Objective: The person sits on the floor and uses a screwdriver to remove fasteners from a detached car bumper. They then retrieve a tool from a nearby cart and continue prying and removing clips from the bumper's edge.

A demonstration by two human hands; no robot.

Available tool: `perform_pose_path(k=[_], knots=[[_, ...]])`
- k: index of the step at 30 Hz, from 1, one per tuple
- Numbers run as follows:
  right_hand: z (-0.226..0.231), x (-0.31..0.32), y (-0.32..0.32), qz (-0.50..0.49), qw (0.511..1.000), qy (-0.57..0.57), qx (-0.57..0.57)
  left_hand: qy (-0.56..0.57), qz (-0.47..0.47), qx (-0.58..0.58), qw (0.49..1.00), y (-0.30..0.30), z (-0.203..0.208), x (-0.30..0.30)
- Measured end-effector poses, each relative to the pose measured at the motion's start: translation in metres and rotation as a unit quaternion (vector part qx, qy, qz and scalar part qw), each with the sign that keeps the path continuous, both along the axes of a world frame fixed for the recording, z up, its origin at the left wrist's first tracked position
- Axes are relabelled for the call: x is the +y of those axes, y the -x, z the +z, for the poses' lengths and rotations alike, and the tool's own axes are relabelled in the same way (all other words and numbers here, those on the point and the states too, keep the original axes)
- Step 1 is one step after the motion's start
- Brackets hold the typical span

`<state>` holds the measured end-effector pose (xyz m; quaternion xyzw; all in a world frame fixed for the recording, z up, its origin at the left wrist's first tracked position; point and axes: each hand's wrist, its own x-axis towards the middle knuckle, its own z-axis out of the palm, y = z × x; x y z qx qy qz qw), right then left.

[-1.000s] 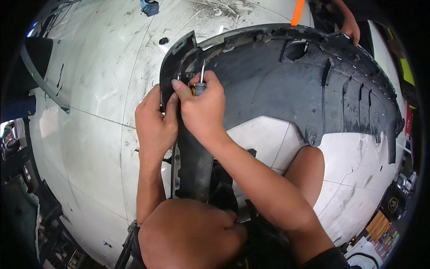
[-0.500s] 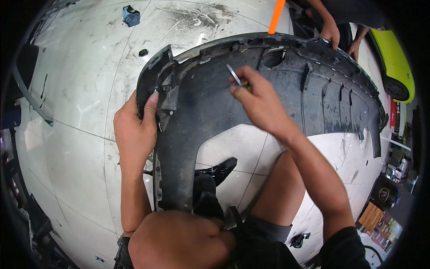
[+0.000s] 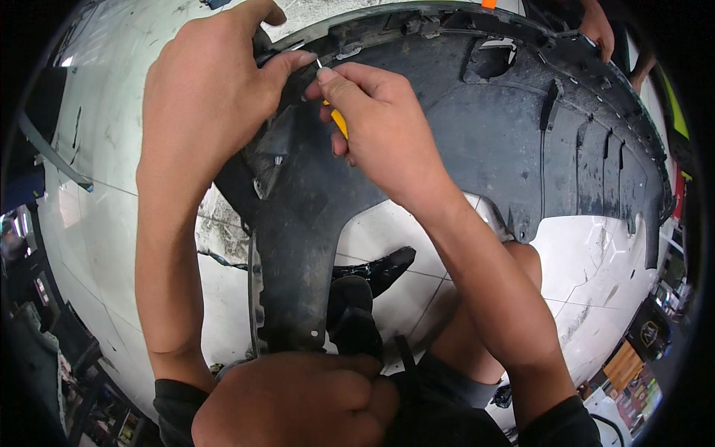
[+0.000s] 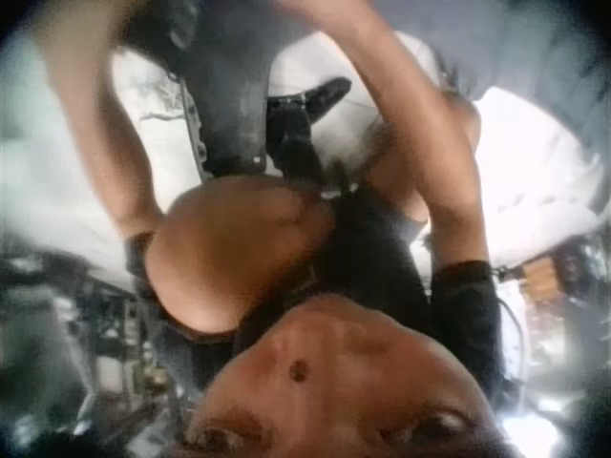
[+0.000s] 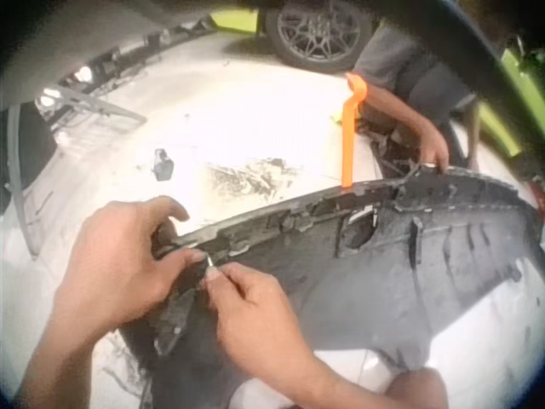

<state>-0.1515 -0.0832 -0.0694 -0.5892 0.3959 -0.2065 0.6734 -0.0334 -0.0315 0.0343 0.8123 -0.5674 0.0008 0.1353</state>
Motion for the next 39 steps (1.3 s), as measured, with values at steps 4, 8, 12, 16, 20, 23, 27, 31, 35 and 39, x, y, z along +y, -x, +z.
perform_pose_path(k=[4,8,12,16,20,23,27,31,35,39], knots=[[-0.001,0.000,0.001,-0.029,0.999,-0.027,-0.007,-0.019,-0.031,0.031,0.999,-0.009,-0.010,0.000],[-0.001,0.001,0.003,-0.047,0.998,0.026,-0.015,-0.050,0.001,-0.014,0.999,-0.014,-0.020,-0.006],[-0.001,-0.001,-0.002,-0.055,0.998,0.034,-0.025,-0.072,0.029,-0.026,0.997,-0.022,-0.032,-0.010],[-0.001,-0.005,0.002,-0.044,0.998,0.014,-0.051,-0.032,-0.044,0.046,0.997,-0.034,-0.035,0.001],[-0.002,-0.005,-0.002,0.003,0.993,-0.092,-0.073,-0.033,-0.108,-0.002,0.994,-0.040,-0.035,0.007],[-0.011,-0.001,-0.009,-0.029,0.988,-0.058,-0.137,-0.016,-0.117,0.084,0.990,-0.049,-0.040,0.007],[-0.015,0.002,-0.013,-0.044,0.984,-0.084,-0.149,-0.046,-0.106,0.065,0.991,-0.049,-0.040,0.006],[-0.010,0.001,-0.013,-0.036,0.983,-0.105,-0.145,-0.057,-0.090,0.070,0.992,-0.051,-0.039,0.009],[-0.010,-0.002,-0.015,-0.050,0.989,-0.064,-0.127,-0.060,-0.076,0.077,0.992,-0.048,-0.040,0.010],[0.000,0.015,-0.023,-0.104,0.965,0.237,-0.049,-0.038,-0.058,0.092,0.993,-0.043,-0.041,0.010]])
